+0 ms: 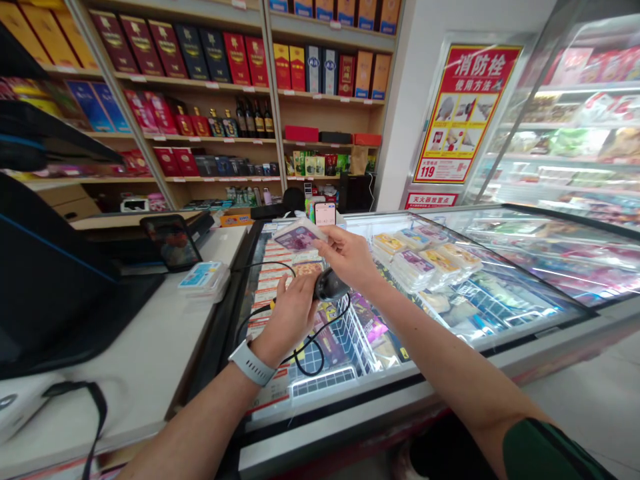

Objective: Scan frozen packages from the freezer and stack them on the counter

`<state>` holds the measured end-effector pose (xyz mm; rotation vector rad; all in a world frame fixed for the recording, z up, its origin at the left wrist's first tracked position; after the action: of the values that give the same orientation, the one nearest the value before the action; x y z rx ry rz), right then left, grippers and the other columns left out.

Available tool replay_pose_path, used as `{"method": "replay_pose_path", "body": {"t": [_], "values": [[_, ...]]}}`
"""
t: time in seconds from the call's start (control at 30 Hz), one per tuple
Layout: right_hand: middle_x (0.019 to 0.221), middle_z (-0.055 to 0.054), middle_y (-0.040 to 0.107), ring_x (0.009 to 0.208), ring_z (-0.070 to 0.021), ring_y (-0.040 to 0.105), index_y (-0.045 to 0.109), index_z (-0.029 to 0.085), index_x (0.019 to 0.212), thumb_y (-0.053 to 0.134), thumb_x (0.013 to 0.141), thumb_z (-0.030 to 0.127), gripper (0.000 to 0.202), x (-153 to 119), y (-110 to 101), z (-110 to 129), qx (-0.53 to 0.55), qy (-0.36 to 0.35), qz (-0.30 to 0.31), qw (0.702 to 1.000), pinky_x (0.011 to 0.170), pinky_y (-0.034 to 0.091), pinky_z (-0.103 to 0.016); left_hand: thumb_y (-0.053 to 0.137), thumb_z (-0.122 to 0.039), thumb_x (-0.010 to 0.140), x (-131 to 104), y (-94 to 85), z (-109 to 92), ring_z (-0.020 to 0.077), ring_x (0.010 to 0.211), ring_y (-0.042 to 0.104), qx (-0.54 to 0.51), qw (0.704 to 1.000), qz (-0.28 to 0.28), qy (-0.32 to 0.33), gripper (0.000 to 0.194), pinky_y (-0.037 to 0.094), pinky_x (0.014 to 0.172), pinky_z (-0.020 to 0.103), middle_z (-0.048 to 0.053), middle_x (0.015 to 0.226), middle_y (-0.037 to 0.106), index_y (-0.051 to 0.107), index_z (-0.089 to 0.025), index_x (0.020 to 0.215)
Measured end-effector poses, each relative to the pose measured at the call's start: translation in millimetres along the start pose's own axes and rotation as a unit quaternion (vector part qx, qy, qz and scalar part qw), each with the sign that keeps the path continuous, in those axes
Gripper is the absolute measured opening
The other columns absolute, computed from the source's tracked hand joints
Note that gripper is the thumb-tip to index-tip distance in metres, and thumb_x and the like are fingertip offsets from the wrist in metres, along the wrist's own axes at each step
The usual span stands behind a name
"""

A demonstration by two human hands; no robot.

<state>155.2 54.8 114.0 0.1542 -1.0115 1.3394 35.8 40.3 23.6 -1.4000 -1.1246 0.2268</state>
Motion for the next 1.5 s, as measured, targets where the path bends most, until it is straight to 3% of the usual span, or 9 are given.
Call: {"method": "replay_pose_path", "body": {"t": [0.13, 0.27, 0.57, 0.77, 0.9, 1.1, 1.27, 1.5], "values": [[0.063, 0.004, 0.064, 0.052, -0.0102, 0.056, 0.067, 0.02, 0.121, 0.064, 0.09, 0.049, 0.043, -13.8, -16.8, -24.6, 0.164, 0.05, 0.005, 0.985, 0.053, 0.045, -0.023, 0.049, -0.008, 0.085, 0.0, -1.3, -0.1, 0.0301, 0.131, 0.056, -0.015, 1.0, -0.001, 0.001, 0.056, 0.025, 0.118, 0.062, 0.016, 0.141, 0.06, 0.043, -0.015, 0.14], [0.058, 0.005, 0.064, 0.042, -0.0082, 0.052, 0.066, 0.018, 0.123, 0.072, 0.082, 0.055, 0.055, -24.6, -27.2, -41.6, 0.258, 0.094, 0.023, 0.961, 0.045, 0.043, -0.021, 0.049, -0.008, 0.085, 0.0, -1.5, -0.4, 0.0299, 0.13, 0.056, -0.021, 1.0, 0.009, -0.002, 0.056, 0.026, 0.118, 0.061, 0.017, 0.14, 0.061, 0.043, -0.015, 0.141], [0.056, 0.006, 0.064, 0.039, -0.0088, 0.053, 0.063, 0.021, 0.108, 0.079, 0.074, 0.054, 0.05, -43.6, -29.6, -69.6, 0.414, 0.155, 0.017, 0.897, 0.039, 0.04, -0.019, 0.046, -0.009, 0.086, -2.3, 1.7, 3.1, 0.0288, 0.131, 0.055, -0.019, 1.0, 0.007, 0.005, 0.055, 0.022, 0.12, 0.059, 0.015, 0.143, 0.059, 0.042, -0.016, 0.141], [0.069, 0.004, 0.068, 0.053, -0.0083, 0.059, 0.062, 0.024, 0.092, 0.08, 0.076, 0.044, 0.031, -48.5, -40.8, -83.2, 0.481, 0.162, -0.007, 0.861, 0.048, 0.048, -0.019, 0.046, -0.011, 0.088, -1.0, -0.6, 8.2, 0.029, 0.13, 0.056, -0.021, 1.0, 0.008, 0.0, 0.052, 0.024, 0.119, 0.058, 0.015, 0.141, 0.06, 0.044, -0.015, 0.14], [0.079, 0.003, 0.07, 0.066, -0.0098, 0.063, 0.065, 0.026, 0.099, 0.081, 0.071, 0.031, 0.033, -48.1, -43.1, -86.6, 0.509, 0.167, -0.029, 0.844, 0.061, 0.054, -0.022, 0.046, -0.012, 0.088, -1.1, -0.9, 8.8, 0.0288, 0.128, 0.057, -0.018, 1.0, 0.009, 0.0, 0.052, 0.025, 0.119, 0.057, 0.015, 0.139, 0.061, 0.044, -0.015, 0.14], [0.081, 0.001, 0.068, 0.069, -0.0118, 0.062, 0.067, 0.023, 0.1, 0.075, 0.069, 0.031, 0.033, -46.9, -42.1, -87.7, 0.505, 0.161, -0.039, 0.847, 0.065, 0.055, -0.026, 0.046, -0.012, 0.089, -1.8, -0.9, 8.3, 0.0287, 0.128, 0.057, -0.013, 1.0, 0.004, 0.006, 0.051, 0.025, 0.118, 0.056, 0.016, 0.138, 0.062, 0.044, -0.015, 0.14], [0.076, 0.001, 0.065, 0.064, -0.0109, 0.058, 0.069, 0.022, 0.096, 0.071, 0.076, 0.041, 0.027, -47.7, -42.4, -90.2, 0.484, 0.157, -0.055, 0.859, 0.057, 0.051, -0.024, 0.045, -0.014, 0.09, -1.8, -1.8, 7.5, 0.0287, 0.127, 0.058, -0.013, 1.0, -0.001, 0.008, 0.051, 0.026, 0.118, 0.057, 0.015, 0.138, 0.062, 0.043, -0.016, 0.14], [0.069, 0.004, 0.062, 0.056, -0.0079, 0.051, 0.069, 0.023, 0.095, 0.075, 0.076, 0.042, 0.027, -49.8, -36.9, -93.0, 0.457, 0.17, -0.048, 0.872, 0.051, 0.045, -0.02, 0.047, -0.016, 0.089, -1.7, -1.0, 8.7, 0.0293, 0.126, 0.058, -0.016, 1.0, 0.0, 0.003, 0.051, 0.025, 0.118, 0.057, 0.015, 0.138, 0.062, 0.043, -0.017, 0.14]]}}
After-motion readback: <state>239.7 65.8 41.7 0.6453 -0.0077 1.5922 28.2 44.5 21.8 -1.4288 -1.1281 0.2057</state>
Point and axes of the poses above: each hand's wrist, its own x-axis towards the middle knuckle, its own y-axis out of the palm, z = x × y, the point moved 7 cm from there along x, towards the middle knuckle
